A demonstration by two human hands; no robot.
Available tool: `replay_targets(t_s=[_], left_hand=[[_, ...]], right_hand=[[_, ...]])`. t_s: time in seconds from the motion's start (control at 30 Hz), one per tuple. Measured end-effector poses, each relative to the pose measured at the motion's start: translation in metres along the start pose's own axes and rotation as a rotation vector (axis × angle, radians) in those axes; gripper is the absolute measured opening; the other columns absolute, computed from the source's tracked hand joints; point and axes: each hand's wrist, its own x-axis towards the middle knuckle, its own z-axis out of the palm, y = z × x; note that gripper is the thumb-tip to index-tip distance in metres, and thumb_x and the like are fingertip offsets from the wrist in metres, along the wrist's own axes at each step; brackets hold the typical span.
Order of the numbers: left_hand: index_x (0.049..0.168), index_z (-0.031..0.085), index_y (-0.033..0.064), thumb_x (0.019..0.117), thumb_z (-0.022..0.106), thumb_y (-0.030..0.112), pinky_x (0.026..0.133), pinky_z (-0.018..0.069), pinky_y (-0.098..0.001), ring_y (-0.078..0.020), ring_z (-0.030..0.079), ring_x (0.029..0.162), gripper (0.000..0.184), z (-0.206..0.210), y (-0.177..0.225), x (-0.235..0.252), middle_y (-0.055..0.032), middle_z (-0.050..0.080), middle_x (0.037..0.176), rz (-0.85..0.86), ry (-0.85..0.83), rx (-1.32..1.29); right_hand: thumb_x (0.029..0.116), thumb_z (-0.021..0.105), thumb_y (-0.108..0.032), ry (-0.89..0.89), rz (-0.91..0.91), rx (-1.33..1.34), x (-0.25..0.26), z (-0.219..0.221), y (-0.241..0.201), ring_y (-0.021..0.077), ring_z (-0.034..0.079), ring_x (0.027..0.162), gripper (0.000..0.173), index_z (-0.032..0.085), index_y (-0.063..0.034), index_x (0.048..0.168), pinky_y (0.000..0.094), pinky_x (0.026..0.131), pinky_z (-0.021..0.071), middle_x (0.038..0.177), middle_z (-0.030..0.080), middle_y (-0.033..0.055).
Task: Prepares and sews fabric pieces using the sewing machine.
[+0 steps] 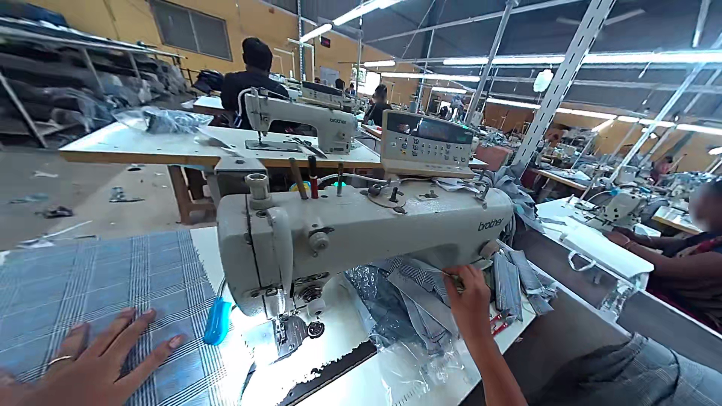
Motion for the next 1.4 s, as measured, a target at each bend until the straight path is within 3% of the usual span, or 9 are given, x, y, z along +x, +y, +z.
replay_targets(t_s=[0.17, 0.23, 0.33, 0.53, 0.63, 0.83, 1.0, 1.2, 1.4], left_hand=[[0.159, 0.035, 0.0049, 0.1016, 0.044, 0.059, 0.111, -0.0056, -0.0807, -0.0513, 0.010, 0.154, 0.079, 0.005, -0.003, 0.001, -0.0227, 0.024, 0.167, -0.008, 0.018, 0.000], [0.158, 0.038, 0.0048, 0.0999, 0.043, 0.062, 0.111, -0.0064, -0.0813, -0.0519, 0.011, 0.154, 0.082, 0.015, -0.013, 0.008, -0.0227, 0.026, 0.166, 0.016, 0.076, -0.007], [0.157, 0.041, 0.0076, 0.0955, 0.037, 0.072, 0.109, -0.0064, -0.0828, -0.0531, 0.016, 0.153, 0.089, 0.031, -0.028, 0.015, -0.0207, 0.032, 0.164, 0.042, 0.173, 0.015], [0.156, 0.044, 0.0107, 0.0968, 0.035, 0.072, 0.109, -0.0029, -0.0838, -0.0499, 0.021, 0.153, 0.085, 0.034, -0.028, 0.015, -0.0167, 0.036, 0.163, 0.035, 0.204, 0.046], [0.156, 0.044, 0.0095, 0.1012, 0.043, 0.063, 0.109, -0.0022, -0.0832, -0.0494, 0.021, 0.153, 0.076, 0.028, -0.021, 0.012, -0.0171, 0.036, 0.163, 0.011, 0.158, 0.062], [0.159, 0.039, 0.0142, 0.1018, 0.039, 0.065, 0.111, -0.0004, -0.0810, -0.0449, 0.018, 0.155, 0.077, 0.017, -0.011, 0.009, -0.0130, 0.032, 0.166, -0.049, 0.058, 0.117], [0.161, 0.033, 0.0166, 0.1014, 0.038, 0.066, 0.112, -0.0027, -0.0803, -0.0428, 0.012, 0.157, 0.078, 0.009, -0.006, 0.009, -0.0100, 0.025, 0.169, -0.099, -0.033, 0.107], [0.163, 0.030, 0.0222, 0.0998, 0.032, 0.071, 0.113, -0.0037, -0.0794, -0.0389, 0.008, 0.158, 0.080, 0.000, -0.007, 0.012, -0.0050, 0.021, 0.171, -0.125, -0.095, 0.109], [0.163, 0.029, 0.0233, 0.0994, 0.032, 0.072, 0.112, -0.0032, -0.0800, -0.0391, 0.008, 0.158, 0.080, -0.001, -0.021, 0.015, -0.0045, 0.020, 0.171, -0.138, -0.076, 0.100]], right_hand=[[0.0920, 0.067, -0.002, 0.032, -0.088, -0.028, 0.002, -0.042, -0.019, 0.0259, 0.071, 0.079, 0.013, 0.072, 0.0047, 0.102, 0.0427, 0.073, 0.0594, 0.089, 0.072, 0.0156], [0.0933, 0.068, -0.009, -0.064, 0.027, 0.035, -0.001, -0.068, -0.040, 0.0124, 0.062, 0.064, 0.015, 0.067, 0.0015, 0.104, 0.0306, 0.060, 0.0521, 0.077, 0.067, 0.0056], [0.0928, 0.065, -0.012, -0.340, 0.229, 0.405, -0.011, -0.102, -0.069, -0.0015, 0.061, 0.065, 0.008, 0.064, -0.0100, 0.100, 0.0165, 0.061, 0.0510, 0.074, 0.065, -0.0083], [0.1044, 0.046, -0.006, -0.914, 0.221, 1.078, -0.041, -0.130, -0.096, -0.0017, 0.070, 0.097, 0.037, 0.072, -0.0151, 0.130, 0.0182, 0.082, 0.0580, 0.123, 0.074, -0.0051], [0.0998, 0.048, 0.007, -0.861, 0.101, 1.028, -0.055, -0.128, -0.112, 0.0011, 0.070, 0.106, 0.040, 0.072, -0.0081, 0.127, 0.0232, 0.094, 0.0576, 0.120, 0.075, -0.0047], [0.0969, 0.060, 0.003, -0.702, 0.003, 0.906, -0.076, -0.119, -0.146, -0.0031, 0.067, 0.096, 0.019, 0.075, 0.0004, 0.107, 0.0189, 0.088, 0.0569, 0.100, 0.074, -0.0050], [0.1029, 0.055, -0.003, -0.622, -0.150, 0.864, -0.085, -0.101, -0.153, -0.0062, 0.061, 0.111, 0.027, 0.075, -0.0142, 0.117, 0.0144, 0.095, 0.0528, 0.119, 0.069, -0.0110], [0.0941, 0.044, 0.013, -0.816, 0.081, 0.556, -0.130, -0.039, -0.118, 0.0186, 0.069, 0.098, 0.033, 0.068, 0.0120, 0.118, 0.0326, 0.084, 0.0583, 0.116, 0.068, 0.0224], [0.0988, 0.047, 0.003, -0.842, 0.214, 0.446, -0.132, -0.024, -0.121, 0.0191, 0.068, 0.095, 0.032, 0.065, 0.0102, 0.125, 0.0315, 0.084, 0.0555, 0.119, 0.067, 0.0238]])
